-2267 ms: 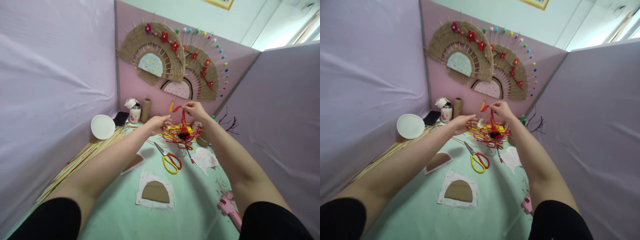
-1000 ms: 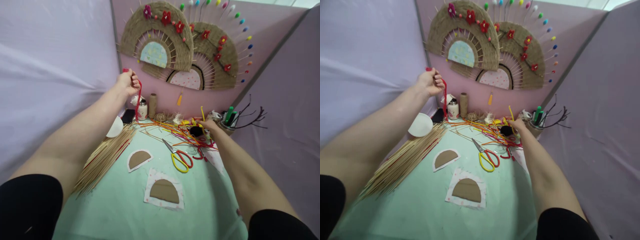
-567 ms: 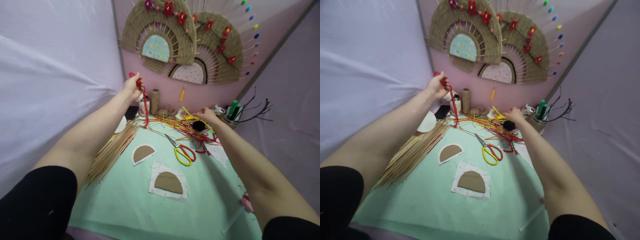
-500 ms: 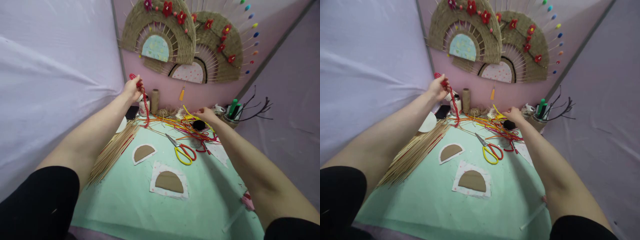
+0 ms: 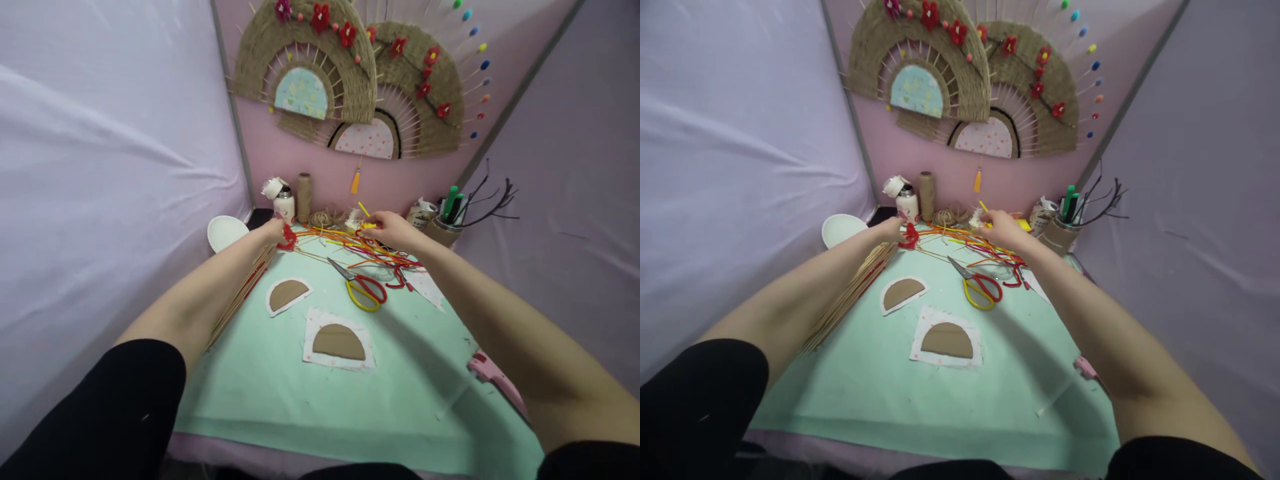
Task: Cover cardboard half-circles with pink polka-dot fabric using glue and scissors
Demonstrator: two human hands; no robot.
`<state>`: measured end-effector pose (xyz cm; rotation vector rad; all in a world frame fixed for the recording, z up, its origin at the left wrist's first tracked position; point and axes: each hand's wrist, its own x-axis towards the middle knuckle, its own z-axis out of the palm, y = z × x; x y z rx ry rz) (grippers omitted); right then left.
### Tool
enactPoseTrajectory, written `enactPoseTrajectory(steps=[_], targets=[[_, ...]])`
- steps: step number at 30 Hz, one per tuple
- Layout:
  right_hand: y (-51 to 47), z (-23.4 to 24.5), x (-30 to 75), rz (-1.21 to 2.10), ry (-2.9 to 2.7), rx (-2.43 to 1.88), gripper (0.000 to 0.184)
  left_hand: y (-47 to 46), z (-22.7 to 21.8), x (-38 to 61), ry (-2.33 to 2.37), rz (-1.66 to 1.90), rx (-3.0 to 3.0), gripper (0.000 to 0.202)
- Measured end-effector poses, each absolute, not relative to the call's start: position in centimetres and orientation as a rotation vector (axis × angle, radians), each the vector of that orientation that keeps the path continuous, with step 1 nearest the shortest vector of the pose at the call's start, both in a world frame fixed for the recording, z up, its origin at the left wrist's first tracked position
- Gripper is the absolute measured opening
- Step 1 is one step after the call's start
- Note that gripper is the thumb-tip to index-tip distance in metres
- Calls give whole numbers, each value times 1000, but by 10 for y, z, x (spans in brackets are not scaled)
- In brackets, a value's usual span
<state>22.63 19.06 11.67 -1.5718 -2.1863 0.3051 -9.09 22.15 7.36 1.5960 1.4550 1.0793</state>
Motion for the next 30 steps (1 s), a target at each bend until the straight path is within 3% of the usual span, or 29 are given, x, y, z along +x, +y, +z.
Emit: enactPoseTrajectory(steps=[6, 12, 20, 26, 30], targets=[[129, 117, 208, 409, -2325, -1406, 28, 179, 86, -69, 1711, 888, 1842, 40], [72, 72, 197, 560, -2529, -1561, 29, 76, 47, -15, 1489, 476, 2066, 40], [34, 24, 191, 556, -2603, -1711, 50, 34, 1, -4, 1380, 484, 2249, 55], [38, 24, 188, 674, -2586, -1828, 49, 34, 4, -7, 1450, 396, 2300, 76], [40, 24, 191, 742, -2621, -1732, 37, 35, 6, -8, 1476, 488, 2227, 78]])
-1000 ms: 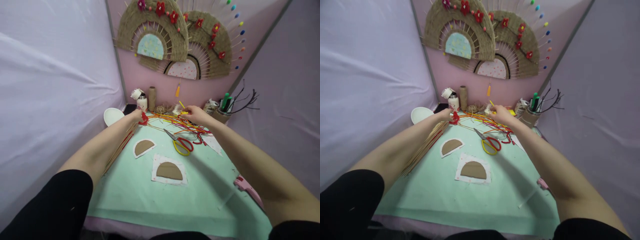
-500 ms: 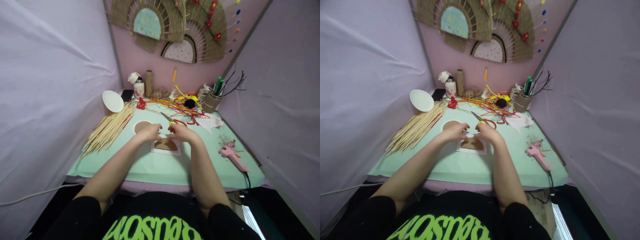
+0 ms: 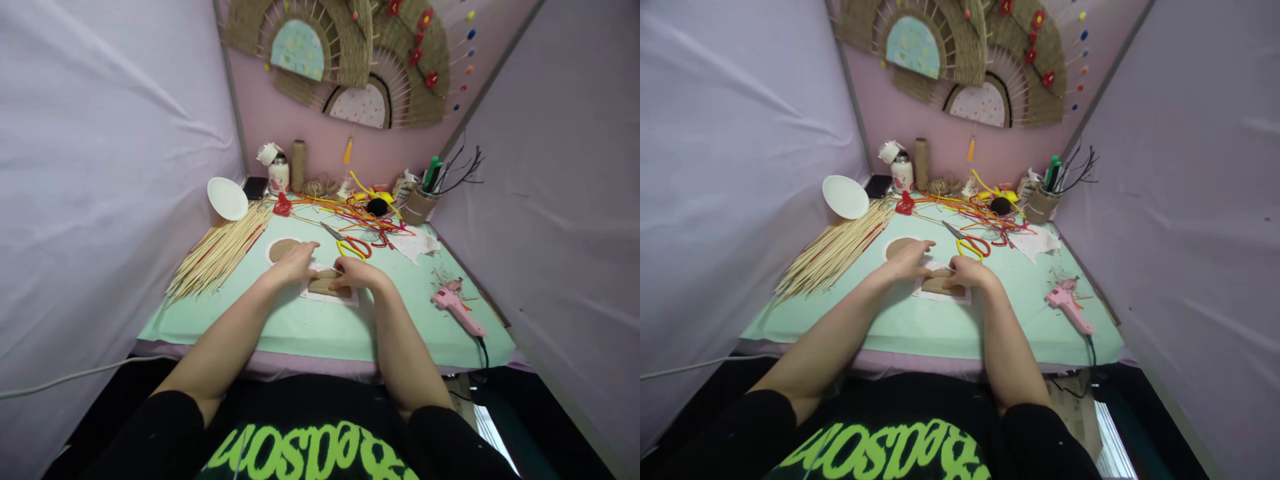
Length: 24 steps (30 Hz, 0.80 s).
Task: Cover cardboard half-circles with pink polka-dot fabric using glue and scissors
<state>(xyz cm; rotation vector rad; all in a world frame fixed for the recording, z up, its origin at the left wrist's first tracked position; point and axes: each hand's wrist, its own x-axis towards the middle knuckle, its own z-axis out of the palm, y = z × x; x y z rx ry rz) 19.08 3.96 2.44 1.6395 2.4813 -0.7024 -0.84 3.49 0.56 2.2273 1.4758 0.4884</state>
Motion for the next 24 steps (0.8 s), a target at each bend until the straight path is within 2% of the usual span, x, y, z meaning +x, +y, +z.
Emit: enactPoseTrajectory(steps=[3, 5, 7, 10, 12, 15, 21, 24], targets=[[39, 25, 196, -861, 2625, 1658, 30, 40, 8, -9, 1551, 750, 1964, 71], [38, 27, 198, -1208, 2766, 1759, 30, 45, 11, -10, 1567, 1042, 1645, 65], [38, 30, 198, -1725, 2842, 1891, 38, 50, 15, -12, 1471, 1281, 1269, 58], [39, 32, 193, -2553, 2668, 1908, 52, 51, 18, -13, 1151, 1189, 953, 63], [39, 32, 187, -2872, 2449, 1869, 54, 47, 17, -10, 936, 946, 934, 65], [39, 27, 178, -2951, 2290, 1912, 53, 41, 11, 1, 783, 888, 939, 49], [40, 11, 161, -2890, 2202, 1837, 51, 47, 8, 11, 690, 1292, 622, 18], [41, 3, 155, -2879, 2105, 1859, 42, 49, 12, 8, 658, 1349, 504, 15]])
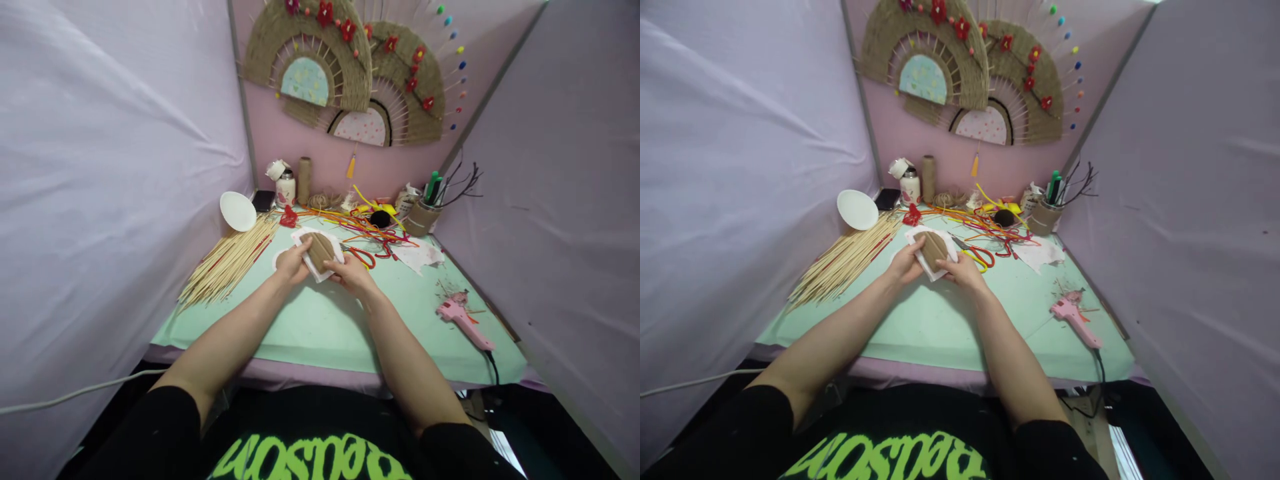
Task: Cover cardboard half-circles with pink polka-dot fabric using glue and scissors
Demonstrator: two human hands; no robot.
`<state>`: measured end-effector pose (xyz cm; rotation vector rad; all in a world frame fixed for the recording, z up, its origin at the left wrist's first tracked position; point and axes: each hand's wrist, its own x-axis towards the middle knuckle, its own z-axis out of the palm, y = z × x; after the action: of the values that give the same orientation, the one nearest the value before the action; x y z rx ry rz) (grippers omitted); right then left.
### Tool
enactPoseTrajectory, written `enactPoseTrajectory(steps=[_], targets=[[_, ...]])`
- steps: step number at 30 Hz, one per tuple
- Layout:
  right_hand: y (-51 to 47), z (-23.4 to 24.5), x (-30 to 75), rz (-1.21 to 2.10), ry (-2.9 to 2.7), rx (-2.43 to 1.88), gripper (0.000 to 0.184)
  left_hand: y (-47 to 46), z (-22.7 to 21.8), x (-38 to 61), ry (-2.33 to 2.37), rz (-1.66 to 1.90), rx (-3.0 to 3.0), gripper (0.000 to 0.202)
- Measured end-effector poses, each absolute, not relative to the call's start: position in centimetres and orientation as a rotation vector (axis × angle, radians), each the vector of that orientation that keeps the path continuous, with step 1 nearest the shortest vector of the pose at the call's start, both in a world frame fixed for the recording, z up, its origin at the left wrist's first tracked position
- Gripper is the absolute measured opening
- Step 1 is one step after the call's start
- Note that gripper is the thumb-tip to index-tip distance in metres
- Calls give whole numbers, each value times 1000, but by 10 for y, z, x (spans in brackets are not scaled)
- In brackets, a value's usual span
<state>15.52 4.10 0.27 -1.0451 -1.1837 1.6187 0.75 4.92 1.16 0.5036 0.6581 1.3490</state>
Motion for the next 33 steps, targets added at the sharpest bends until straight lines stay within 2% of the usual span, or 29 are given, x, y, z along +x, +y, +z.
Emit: enactPoseTrajectory(steps=[6, 12, 19, 24, 29, 33], targets=[[45, -7, 151, 1469, -1185, -1115, 34, 49, 13, 3, 630, 1413, 474, 17], [45, -9, 152, 1439, -1207, -1125, 34, 51, 9, 4, 641, 1445, 500, 20], [44, -8, 151, 1413, -1199, -1117, 41, 46, 10, 5, 648, 1375, 676, 42], [45, -3, 156, 1428, -1215, -1098, 46, 44, 14, 2, 661, 1341, 685, 44], [45, 0, 158, 1370, -1161, -1018, 43, 38, 19, 1, 640, 1299, 756, 47], [47, 2, 161, 1359, -1235, -983, 43, 37, 23, 2, 624, 1332, 748, 42]])
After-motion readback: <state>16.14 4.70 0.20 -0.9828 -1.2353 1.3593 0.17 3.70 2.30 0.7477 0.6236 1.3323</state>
